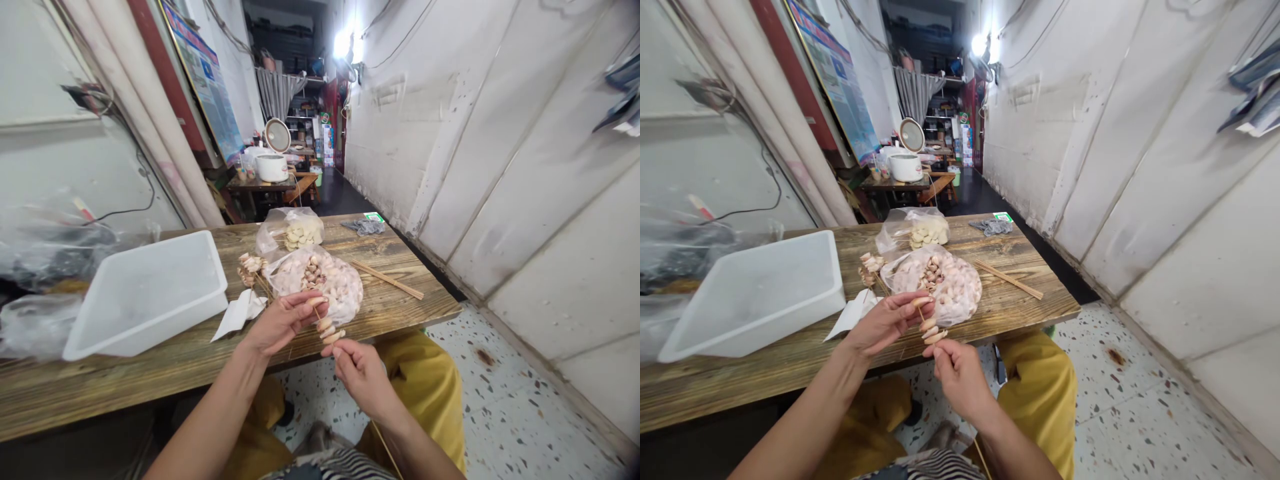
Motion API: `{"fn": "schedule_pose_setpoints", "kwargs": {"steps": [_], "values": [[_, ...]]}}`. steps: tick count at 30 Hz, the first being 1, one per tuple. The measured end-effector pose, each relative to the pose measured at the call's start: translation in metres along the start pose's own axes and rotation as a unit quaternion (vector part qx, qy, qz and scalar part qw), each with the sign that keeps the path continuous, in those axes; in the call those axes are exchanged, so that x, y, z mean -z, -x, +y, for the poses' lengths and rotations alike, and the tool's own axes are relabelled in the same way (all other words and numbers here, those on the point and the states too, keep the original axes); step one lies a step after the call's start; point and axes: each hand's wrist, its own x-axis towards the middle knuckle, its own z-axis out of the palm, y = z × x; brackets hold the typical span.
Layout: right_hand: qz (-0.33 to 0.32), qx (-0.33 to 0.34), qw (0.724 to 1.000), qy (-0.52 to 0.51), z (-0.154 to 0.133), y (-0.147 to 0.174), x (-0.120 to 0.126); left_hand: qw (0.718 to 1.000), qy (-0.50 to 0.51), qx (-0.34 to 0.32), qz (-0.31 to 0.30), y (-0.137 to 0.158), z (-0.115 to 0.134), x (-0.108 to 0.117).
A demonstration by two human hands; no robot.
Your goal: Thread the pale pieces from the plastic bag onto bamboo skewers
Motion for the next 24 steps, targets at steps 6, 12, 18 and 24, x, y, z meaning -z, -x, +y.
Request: {"fn": "schedule_pose_setpoints", "kwargs": {"steps": [6,12,18,24], "values": [[0.007,0.013,1.0,0.003,0.0,0.0,-0.002,1.0,0.002,0.02,-0.013,0.002,-0.004,0.002],[0.027,0.033,0.999,0.014,-0.001,-0.011,-0.003,0.998,0.029,0.039,-0.031,0.002,-0.018,-0.001],[0.055,0.054,0.997,0.03,0.005,-0.023,0.003,0.999,0.001,-0.045,0.018,0.001,-0.018,-0.001],[0.102,0.009,0.995,-0.011,0.028,-0.024,0.012,0.877,-0.363,-0.174,0.261,-0.004,0.001,0.028]]}}
